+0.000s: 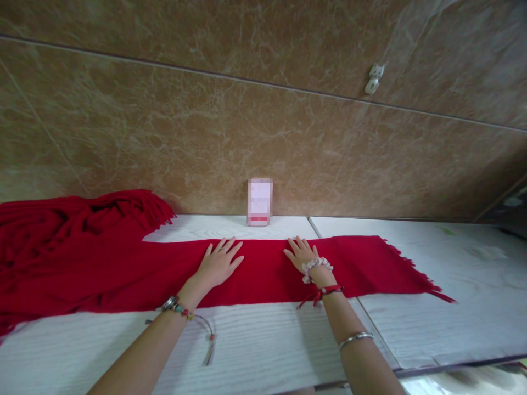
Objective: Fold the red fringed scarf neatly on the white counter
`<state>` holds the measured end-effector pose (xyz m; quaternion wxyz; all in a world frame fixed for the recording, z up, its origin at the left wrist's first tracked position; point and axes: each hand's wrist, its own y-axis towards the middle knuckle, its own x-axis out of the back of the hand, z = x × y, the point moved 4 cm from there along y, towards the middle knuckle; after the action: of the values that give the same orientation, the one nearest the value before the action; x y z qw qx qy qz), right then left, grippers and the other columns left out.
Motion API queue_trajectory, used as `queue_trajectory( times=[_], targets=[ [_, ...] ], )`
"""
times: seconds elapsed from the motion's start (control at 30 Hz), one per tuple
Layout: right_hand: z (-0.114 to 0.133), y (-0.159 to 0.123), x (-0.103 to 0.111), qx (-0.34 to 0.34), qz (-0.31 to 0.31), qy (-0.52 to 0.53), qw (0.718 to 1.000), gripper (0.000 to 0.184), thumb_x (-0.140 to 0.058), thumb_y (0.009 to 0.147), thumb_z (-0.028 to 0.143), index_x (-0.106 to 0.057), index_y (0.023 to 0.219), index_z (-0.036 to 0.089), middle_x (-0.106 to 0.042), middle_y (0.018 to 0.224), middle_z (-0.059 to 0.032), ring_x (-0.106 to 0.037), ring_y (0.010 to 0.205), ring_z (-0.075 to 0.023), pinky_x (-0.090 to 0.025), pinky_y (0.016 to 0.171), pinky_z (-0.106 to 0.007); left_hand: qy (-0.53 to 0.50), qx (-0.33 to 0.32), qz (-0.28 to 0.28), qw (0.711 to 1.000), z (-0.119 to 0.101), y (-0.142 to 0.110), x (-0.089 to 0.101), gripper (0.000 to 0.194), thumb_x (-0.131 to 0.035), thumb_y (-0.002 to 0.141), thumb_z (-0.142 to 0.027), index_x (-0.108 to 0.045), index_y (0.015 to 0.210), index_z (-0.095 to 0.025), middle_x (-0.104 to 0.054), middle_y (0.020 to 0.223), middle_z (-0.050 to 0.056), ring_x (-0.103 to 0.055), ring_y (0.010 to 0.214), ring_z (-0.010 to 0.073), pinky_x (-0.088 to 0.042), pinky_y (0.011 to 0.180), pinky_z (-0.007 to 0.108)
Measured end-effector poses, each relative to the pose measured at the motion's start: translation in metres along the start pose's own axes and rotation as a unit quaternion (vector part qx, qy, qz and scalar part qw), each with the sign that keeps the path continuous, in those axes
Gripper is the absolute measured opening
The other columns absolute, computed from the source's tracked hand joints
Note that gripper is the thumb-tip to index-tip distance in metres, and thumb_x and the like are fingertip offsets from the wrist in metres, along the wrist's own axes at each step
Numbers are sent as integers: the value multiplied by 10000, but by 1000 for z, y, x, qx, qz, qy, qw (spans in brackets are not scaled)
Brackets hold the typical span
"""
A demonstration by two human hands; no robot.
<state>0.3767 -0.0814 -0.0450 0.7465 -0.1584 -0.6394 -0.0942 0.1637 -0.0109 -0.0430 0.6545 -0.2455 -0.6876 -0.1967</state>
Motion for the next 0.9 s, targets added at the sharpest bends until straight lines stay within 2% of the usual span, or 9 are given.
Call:
queue_trajectory(
  times=[0.1, 0.2, 0.27, 0.33, 0.4, 0.47, 0.6, 0.7, 0.9],
  targets=[
    [-27, 1, 5, -74, -17, 8, 997, 509, -287, 870, 436, -282, 1322, 201, -241, 1392, -123, -150, 1279, -274, -181, 975, -524, 5, 20, 6, 1000, 1, -2, 2, 474, -239, 869, -414, -272, 1316, -258, -187, 1411, 26, -169, 1283, 233, -170, 995, 498],
    [-30, 1, 11, -82, -53, 12, 995, 523, -306, 868, 417, -282, 1321, 157, -250, 1384, -146, -160, 1278, -271, -197, 985, -500, 2, 25, -1, 1000, 1, -2, 3, 471, -250, 867, -410, -286, 1310, -252, -197, 1410, 35, -170, 1281, 244, -165, 988, 516],
    [-16, 0, 15, -23, -78, 18, 997, 513, -343, 862, 379, -305, 1311, 134, -261, 1380, -146, -193, 1271, -255, -215, 1000, -451, 1, 18, -14, 1000, 1, 0, 2, 466, -267, 865, -400, -308, 1301, -239, -220, 1404, 47, -173, 1279, 253, -159, 986, 523],
    [6, -6, 18, 79, -86, 27, 993, 480, -371, 853, 344, -363, 1281, 128, -308, 1361, -134, -241, 1257, -226, -243, 1007, -395, -4, 5, -21, 1000, 0, 4, 2, 454, -293, 862, -377, -343, 1285, -222, -256, 1392, 59, -180, 1276, 260, -160, 988, 516],
    [27, -16, 20, 170, -76, 27, 982, 450, -388, 842, 330, -421, 1244, 130, -370, 1328, -124, -291, 1236, -211, -274, 1002, -365, -14, -18, -24, 999, -3, 10, 3, 431, -312, 858, -341, -376, 1265, -213, -301, 1374, 63, -196, 1271, 257, -167, 993, 500],
    [40, -30, 21, 217, -52, 10, 975, 443, -407, 829, 330, -449, 1223, 134, -405, 1305, -119, -325, 1217, -221, -297, 992, -369, -29, -57, -20, 998, -8, 18, 4, 408, -330, 853, -310, -403, 1245, -225, -346, 1352, 54, -226, 1261, 246, -180, 995, 483],
    [48, -62, 17, 243, 9, -22, 970, 463, -481, 782, 325, -473, 1200, 126, -456, 1260, -135, -392, 1167, -256, -319, 971, -398, -58, -140, -17, 988, -21, 40, 13, 382, -411, 809, -258, -468, 1186, -222, -460, 1266, 59, -378, 1175, 209, -252, 983, 388],
    [47, -82, 12, 263, 33, -42, 963, 443, -544, 731, 309, -519, 1142, 145, -497, 1218, -132, -442, 1119, -268, -358, 932, -403, -80, -167, -13, 983, -33, 58, 20, 383, -467, 764, -228, -508, 1141, -171, -531, 1180, 87, -473, 1075, 191, -330, 922, 294],
    [54, -93, 5, 269, -39, -92, 958, 244, -422, 803, 107, -599, 961, 168, -630, 991, -95, -584, 893, -201, -445, 782, -332, -121, -158, 19, 980, -56, 85, 22, 228, -502, 698, -206, -623, 882, -147, -656, 867, 48, -576, 785, 169, -423, 706, 242]
  ],
)
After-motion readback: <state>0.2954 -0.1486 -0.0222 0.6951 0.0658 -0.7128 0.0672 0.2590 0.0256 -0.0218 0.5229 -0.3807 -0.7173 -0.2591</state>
